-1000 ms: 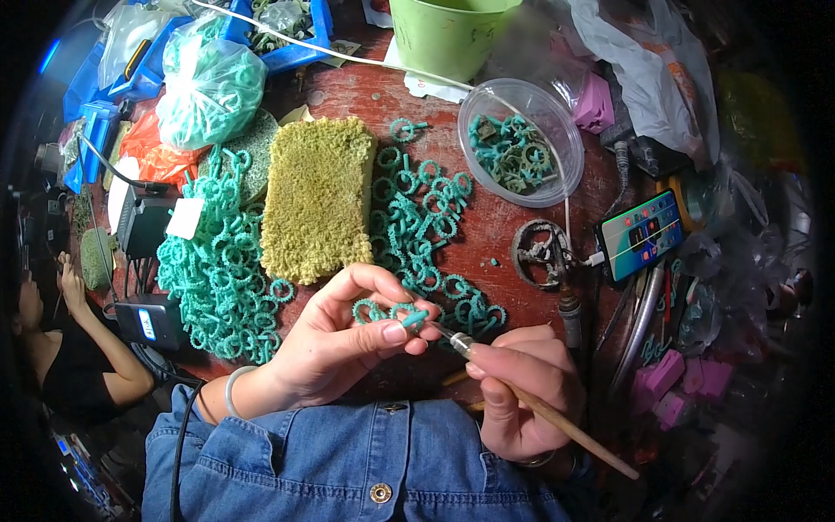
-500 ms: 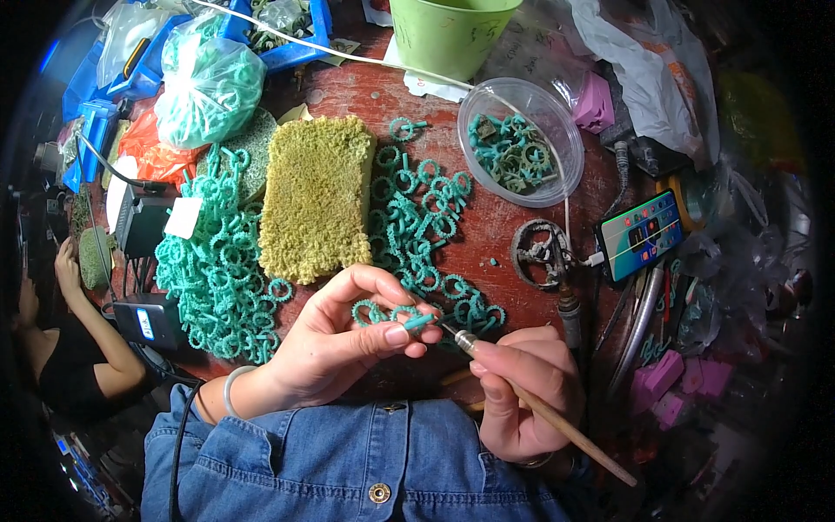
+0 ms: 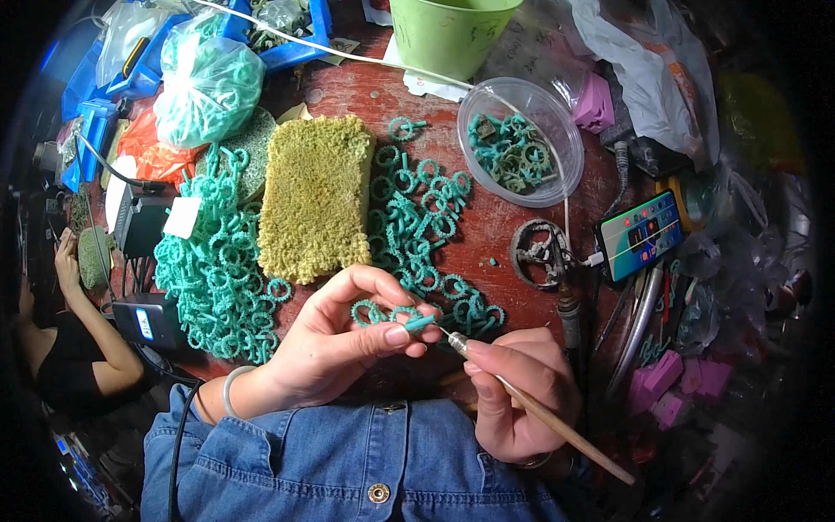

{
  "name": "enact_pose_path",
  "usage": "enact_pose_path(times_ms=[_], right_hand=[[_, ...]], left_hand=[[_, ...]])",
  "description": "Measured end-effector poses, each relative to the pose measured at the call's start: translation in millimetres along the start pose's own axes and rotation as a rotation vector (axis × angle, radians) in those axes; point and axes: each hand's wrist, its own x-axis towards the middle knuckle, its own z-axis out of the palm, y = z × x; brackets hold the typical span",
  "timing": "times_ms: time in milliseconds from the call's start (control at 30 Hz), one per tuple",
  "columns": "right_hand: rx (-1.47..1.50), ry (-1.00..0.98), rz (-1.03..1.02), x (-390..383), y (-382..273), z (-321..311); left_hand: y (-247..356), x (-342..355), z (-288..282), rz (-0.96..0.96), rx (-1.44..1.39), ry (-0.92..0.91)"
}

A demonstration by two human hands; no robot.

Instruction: Refining green wax jewelry molds using a carving tool.

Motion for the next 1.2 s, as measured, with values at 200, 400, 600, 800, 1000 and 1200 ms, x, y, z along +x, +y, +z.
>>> enact_pose_path(times_ms=[200, 400, 600, 800, 1000, 1200], right_hand=[[0.03, -0.025, -0.009, 0.8, 0.3, -1.0], [-0.016, 0.022, -0.002, -1.1, 0.6, -0.9], [-0.046, -0.004, 0.019, -1.7, 0.8, -1.3], [-0.002, -0.057, -0.006, 0.4, -0.5, -2.3], [-0.049, -0.024, 0.034, -0.1, -2.1, -2.6], [-0.01, -0.041, 0.001, 0.8, -0.6, -2.3]], left_hand=[[-1.1, 0.2, -1.2, 0.011, 0.036, 0.002], [-1.6, 0.7, -1.6, 0.015, 0.067, 0.006], [-1.6, 1.1, -0.5, 0.017, 0.067, 0.009], [-2.0, 0.7, -0.7, 0.015, 0.077, 0.021], [-1.3, 0.8, -0.8, 0.005, 0.07, 0.015], [-2.0, 0.8, -1.8, 0.004, 0.084, 0.019]])
